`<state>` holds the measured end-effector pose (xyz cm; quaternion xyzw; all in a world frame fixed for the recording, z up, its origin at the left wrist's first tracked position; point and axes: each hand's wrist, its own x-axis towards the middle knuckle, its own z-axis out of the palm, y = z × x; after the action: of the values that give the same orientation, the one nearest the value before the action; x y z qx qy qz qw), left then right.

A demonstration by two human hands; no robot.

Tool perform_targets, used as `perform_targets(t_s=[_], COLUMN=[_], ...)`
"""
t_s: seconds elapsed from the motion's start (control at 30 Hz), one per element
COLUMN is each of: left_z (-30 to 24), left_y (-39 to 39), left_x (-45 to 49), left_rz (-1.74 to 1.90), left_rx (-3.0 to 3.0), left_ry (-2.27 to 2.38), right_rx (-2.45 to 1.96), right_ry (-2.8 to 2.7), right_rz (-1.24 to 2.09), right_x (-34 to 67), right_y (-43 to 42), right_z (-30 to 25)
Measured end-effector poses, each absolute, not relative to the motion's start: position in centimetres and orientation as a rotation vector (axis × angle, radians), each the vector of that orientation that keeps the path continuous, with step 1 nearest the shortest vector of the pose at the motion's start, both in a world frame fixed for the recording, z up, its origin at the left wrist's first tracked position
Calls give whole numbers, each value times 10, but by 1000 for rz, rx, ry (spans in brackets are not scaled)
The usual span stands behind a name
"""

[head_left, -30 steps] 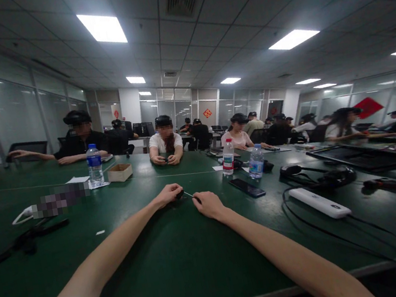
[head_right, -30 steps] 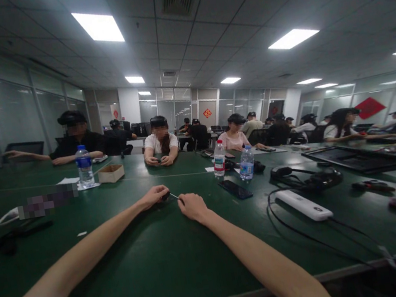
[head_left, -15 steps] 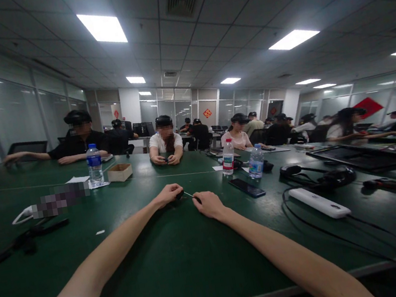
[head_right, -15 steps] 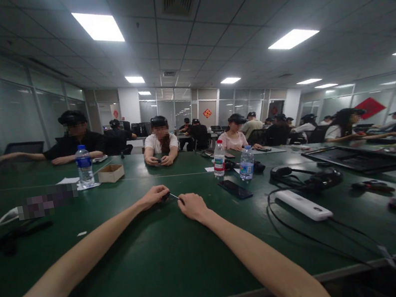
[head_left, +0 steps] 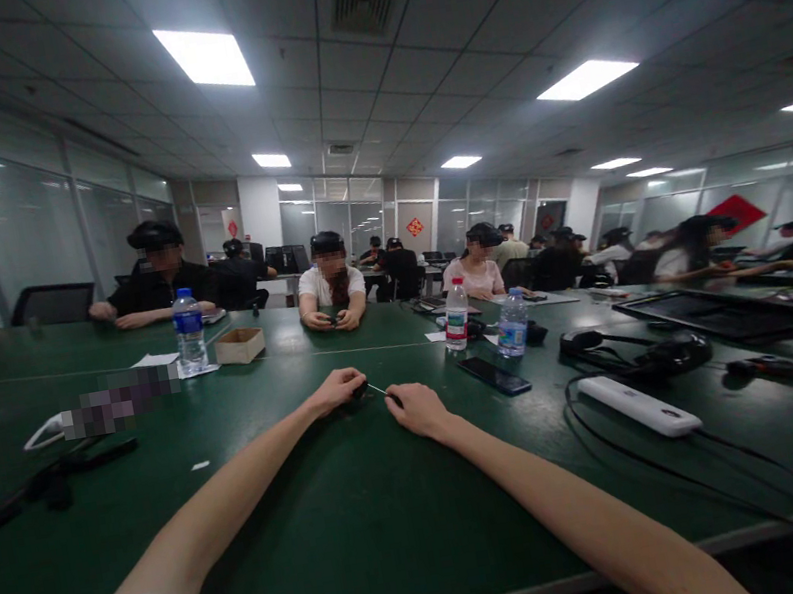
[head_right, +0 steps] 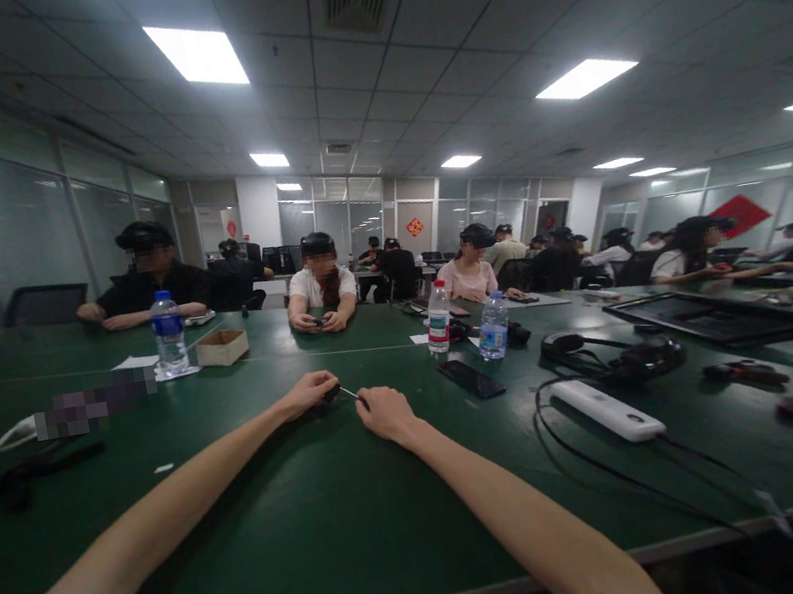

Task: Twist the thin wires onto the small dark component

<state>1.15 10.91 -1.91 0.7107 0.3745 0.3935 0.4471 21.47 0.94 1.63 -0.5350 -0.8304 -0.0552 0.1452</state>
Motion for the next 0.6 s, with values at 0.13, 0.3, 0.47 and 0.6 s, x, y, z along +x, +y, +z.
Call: perform_targets(t_s=[0.13, 0.3, 0.47, 0.6], left_z=[-19, -18, -18, -19], left_y=[110, 110, 110, 111], left_x=[11, 9, 9, 9], left_rz=[960, 935, 922, 932], left_rx=[1777, 1774, 1798, 1827], left_ry=[930, 937, 912, 902], right_rx=[-1543, -1522, -1535, -1568], right_ry=[-2385, -2413, -2427, -2417], right_rz=[-127, -115, -147, -227], right_x=[215, 215, 215, 214], right_y=[9, 9, 9, 9], right_z=[17, 18, 18, 16])
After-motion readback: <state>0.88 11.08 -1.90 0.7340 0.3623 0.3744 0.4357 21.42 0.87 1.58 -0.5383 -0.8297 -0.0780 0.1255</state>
